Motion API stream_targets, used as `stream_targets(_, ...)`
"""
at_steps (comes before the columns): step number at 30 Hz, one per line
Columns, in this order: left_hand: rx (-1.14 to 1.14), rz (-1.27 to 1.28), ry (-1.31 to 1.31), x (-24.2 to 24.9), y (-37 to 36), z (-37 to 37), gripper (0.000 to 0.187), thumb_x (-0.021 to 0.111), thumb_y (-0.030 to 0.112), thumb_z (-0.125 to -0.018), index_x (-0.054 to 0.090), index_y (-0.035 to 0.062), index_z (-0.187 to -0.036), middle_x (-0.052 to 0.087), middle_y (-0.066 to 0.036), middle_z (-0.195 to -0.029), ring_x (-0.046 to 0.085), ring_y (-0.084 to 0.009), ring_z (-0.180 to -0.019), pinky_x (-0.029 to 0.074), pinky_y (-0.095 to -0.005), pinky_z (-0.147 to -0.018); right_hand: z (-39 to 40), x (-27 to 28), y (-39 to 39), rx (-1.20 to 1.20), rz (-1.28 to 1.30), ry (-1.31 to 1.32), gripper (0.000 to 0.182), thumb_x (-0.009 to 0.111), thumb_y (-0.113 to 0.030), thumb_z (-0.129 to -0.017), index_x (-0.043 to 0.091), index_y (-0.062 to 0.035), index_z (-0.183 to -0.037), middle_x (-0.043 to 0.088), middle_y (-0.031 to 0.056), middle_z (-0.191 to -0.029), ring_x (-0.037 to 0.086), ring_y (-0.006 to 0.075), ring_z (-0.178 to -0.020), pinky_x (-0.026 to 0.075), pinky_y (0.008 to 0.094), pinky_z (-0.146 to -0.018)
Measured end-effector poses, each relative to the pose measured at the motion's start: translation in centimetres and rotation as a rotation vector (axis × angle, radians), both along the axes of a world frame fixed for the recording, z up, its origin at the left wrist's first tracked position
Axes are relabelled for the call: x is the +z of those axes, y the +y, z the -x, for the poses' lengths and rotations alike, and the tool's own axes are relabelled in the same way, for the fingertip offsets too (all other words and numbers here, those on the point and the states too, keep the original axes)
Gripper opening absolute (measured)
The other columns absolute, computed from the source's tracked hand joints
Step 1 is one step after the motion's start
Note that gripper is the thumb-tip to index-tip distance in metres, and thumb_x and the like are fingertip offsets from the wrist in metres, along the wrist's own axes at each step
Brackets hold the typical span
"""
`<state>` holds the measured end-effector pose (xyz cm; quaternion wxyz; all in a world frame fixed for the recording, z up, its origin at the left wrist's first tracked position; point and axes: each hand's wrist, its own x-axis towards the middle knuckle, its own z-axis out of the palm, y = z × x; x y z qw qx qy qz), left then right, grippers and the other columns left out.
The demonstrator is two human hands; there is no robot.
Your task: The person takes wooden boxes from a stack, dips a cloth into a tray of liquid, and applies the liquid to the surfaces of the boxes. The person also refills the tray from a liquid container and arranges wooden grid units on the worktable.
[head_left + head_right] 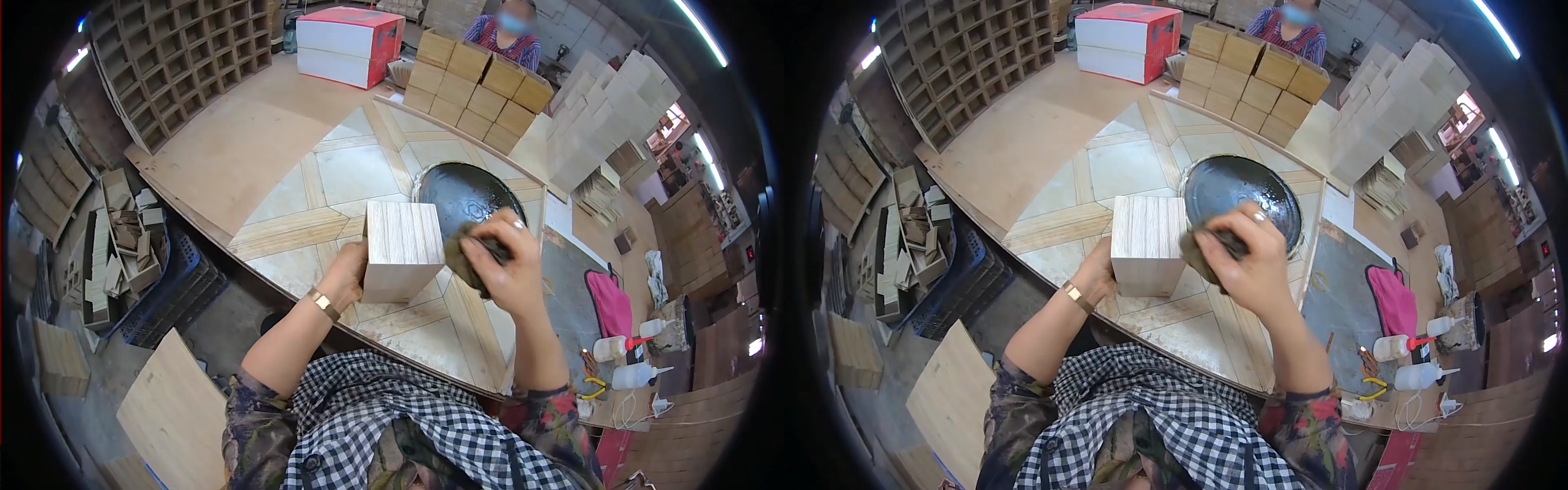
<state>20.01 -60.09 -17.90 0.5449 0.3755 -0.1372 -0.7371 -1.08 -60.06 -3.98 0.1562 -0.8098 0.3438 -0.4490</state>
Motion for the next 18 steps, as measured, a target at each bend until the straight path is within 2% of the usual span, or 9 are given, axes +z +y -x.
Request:
stream_targets(1, -0.016, 0.009, 0.047, -0.7, -0.3, -0.2, 0.032, 0.048, 0.016, -0.095, 0.057, -0.0099, -0.110, 0.065, -0.018, -0.102, 0.068, -0.0229, -0.084, 0.057, -0.0371, -0.069, -1.1, 0.3, -0.7, 0.029, 0.008, 0.054, 0.010, 0.070, -0.007, -0.074, 0.064, -0.0016, -0.079, 0.057, 0.0100, -0.076, 0.058, 0.0237, -0.068, 0.046, 0.0316, -0.062)
stream_targets(4, 0.004, 0.027, -0.112, -0.9, -0.3, -0.1, 0.033, 0.050, 0.019, -0.095, 0.058, -0.0094, -0.109, 0.066, -0.017, -0.097, 0.068, -0.0233, -0.078, 0.058, -0.0354, -0.066, -4.3, 0.1, -3.8, -0.107, 0.011, 0.190, 0.016, 0.066, -0.020, -0.076, 0.066, -0.0042, -0.079, 0.062, 0.0118, -0.082, 0.062, 0.0314, -0.075, 0.049, 0.0390, -0.067)
stream_targets(7, 0.028, 0.036, -0.137, -0.8, -0.3, 0.0, 0.032, 0.050, 0.020, -0.094, 0.058, -0.0085, -0.107, 0.066, -0.016, -0.096, 0.067, -0.0220, -0.077, 0.057, -0.0339, -0.065, -7.0, -0.1, -4.7, -0.149, -0.067, 0.358, 0.017, 0.067, -0.019, -0.075, 0.067, -0.0028, -0.078, 0.060, 0.0134, -0.079, 0.061, 0.0315, -0.072, 0.049, 0.0372, -0.065)
stream_targets(9, 0.061, 0.057, -0.066, -0.8, -0.2, 0.2, 0.031, 0.051, 0.020, -0.094, 0.059, -0.0079, -0.106, 0.066, -0.016, -0.095, 0.067, -0.0206, -0.076, 0.057, -0.0328, -0.065, -8.7, -0.1, -3.5, -0.055, -0.055, 0.383, 0.020, 0.063, -0.023, -0.076, 0.067, -0.0035, -0.078, 0.063, 0.0172, -0.086, 0.064, 0.0354, -0.073, 0.052, 0.0435, -0.067)
stream_targets(11, 0.103, 0.093, 0.069, -0.4, -0.1, 0.6, 0.030, 0.051, 0.019, -0.094, 0.059, -0.0072, -0.106, 0.066, -0.015, -0.094, 0.066, -0.0194, -0.075, 0.056, -0.0318, -0.065, -9.6, 0.1, -0.9, 0.058, -0.044, 0.383, 0.020, 0.063, -0.023, -0.077, 0.066, -0.0031, -0.076, 0.061, 0.0173, -0.084, 0.063, 0.0355, -0.071, 0.052, 0.0437, -0.065)
stream_targets(12, 0.071, 0.191, -0.019, -3.1, -0.5, 0.2, 0.029, 0.051, 0.018, -0.093, 0.060, -0.0073, -0.105, 0.066, -0.015, -0.093, 0.064, -0.0182, -0.074, 0.056, -0.0316, -0.065, -9.0, 0.4, 0.2, 0.079, -0.047, 0.394, 0.019, 0.063, -0.022, -0.077, 0.066, -0.0031, -0.076, 0.061, 0.0172, -0.084, 0.063, 0.0353, -0.070, 0.052, 0.0436, -0.064)
stream_targets(14, 0.052, 0.121, -0.095, -1.2, 0.0, 0.1, 0.028, 0.052, 0.016, -0.092, 0.061, -0.0078, -0.103, 0.066, -0.015, -0.093, 0.065, -0.0187, -0.075, 0.056, -0.0317, -0.065, -7.5, 0.8, 1.6, 0.122, -0.052, 0.412, 0.019, 0.063, -0.022, -0.077, 0.065, -0.0032, -0.074, 0.060, 0.0170, -0.083, 0.063, 0.0349, -0.069, 0.052, 0.0433, -0.062)
stream_targets(16, 0.070, 0.036, -0.146, 0.7, 0.5, 0.1, 0.025, 0.056, 0.012, -0.089, 0.062, -0.0092, -0.101, 0.066, -0.017, -0.093, 0.066, -0.0193, -0.075, 0.055, -0.0315, -0.062, -5.0, 0.3, 0.1, 0.008, -0.036, 0.404, 0.018, 0.063, -0.021, -0.077, 0.065, -0.0035, -0.074, 0.060, 0.0167, -0.084, 0.063, 0.0345, -0.068, 0.052, 0.0432, -0.063)
stream_targets(18, 0.053, 0.032, -0.195, 0.3, 0.4, 0.0, 0.024, 0.058, 0.011, -0.088, 0.062, -0.0097, -0.100, 0.066, -0.018, -0.093, 0.067, -0.0200, -0.073, 0.055, -0.0317, -0.059, -4.6, -0.3, -1.5, -0.090, 0.002, 0.420, 0.017, 0.063, -0.021, -0.077, 0.065, -0.0037, -0.074, 0.061, 0.0164, -0.084, 0.063, 0.0344, -0.069, 0.052, 0.0430, -0.063)
